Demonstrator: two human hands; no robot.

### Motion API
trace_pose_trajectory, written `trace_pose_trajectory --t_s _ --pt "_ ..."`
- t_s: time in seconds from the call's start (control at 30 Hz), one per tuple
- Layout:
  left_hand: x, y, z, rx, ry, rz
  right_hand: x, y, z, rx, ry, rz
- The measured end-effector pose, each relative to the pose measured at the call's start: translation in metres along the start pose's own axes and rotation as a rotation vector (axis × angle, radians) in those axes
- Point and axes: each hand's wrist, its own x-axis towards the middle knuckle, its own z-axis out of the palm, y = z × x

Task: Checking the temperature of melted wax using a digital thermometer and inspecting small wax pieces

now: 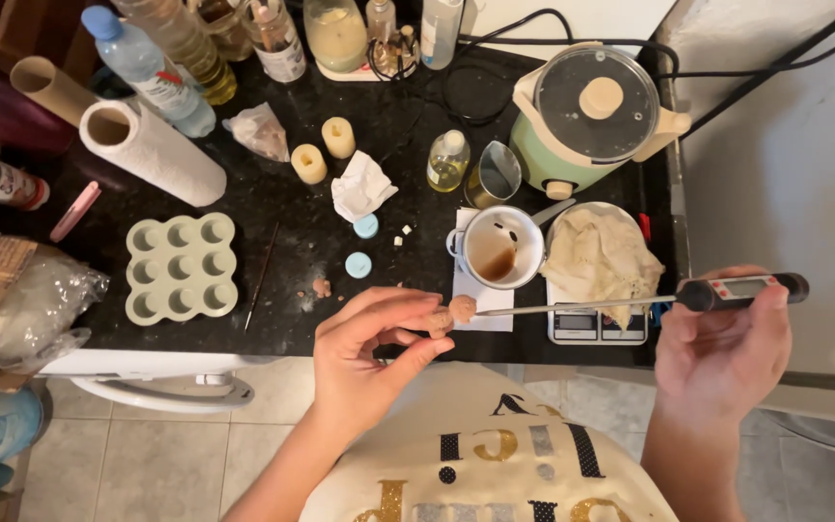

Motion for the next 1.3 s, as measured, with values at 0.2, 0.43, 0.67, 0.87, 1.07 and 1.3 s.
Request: trace_pose_trajectory --t_s 0.2,0.43,0.67,0.87,1.07,1.3 --pt "-0.006 0.003 -0.005 -0.047 0.025 0.020 -0.012 -0.002 0.023 -0.045 0.020 0.015" --pt "-0.009 0.006 -0.009 -0.067 0.037 0.025 -0.010 0.001 0.025 -0.021 -0.011 0.013" --pt "-0.009 0.006 -0.011 -0.073 0.043 0.021 -0.010 0.001 0.027 -0.079 0.089 -0.011" --pt "-0.008 0.006 -0.011 -0.075 0.051 0.028 -0.015 -0.001 0.030 -0.095 0.096 -0.023" --pt "-0.007 0.001 -0.023 -0.054 0.080 0.082 -0.006 0.009 0.004 0.129 -0.026 -0.016" --pt "-0.020 0.002 -0.068 0.010 0.276 -0.046 -0.063 0.103 -0.038 -0.790 -0.511 -0.355"
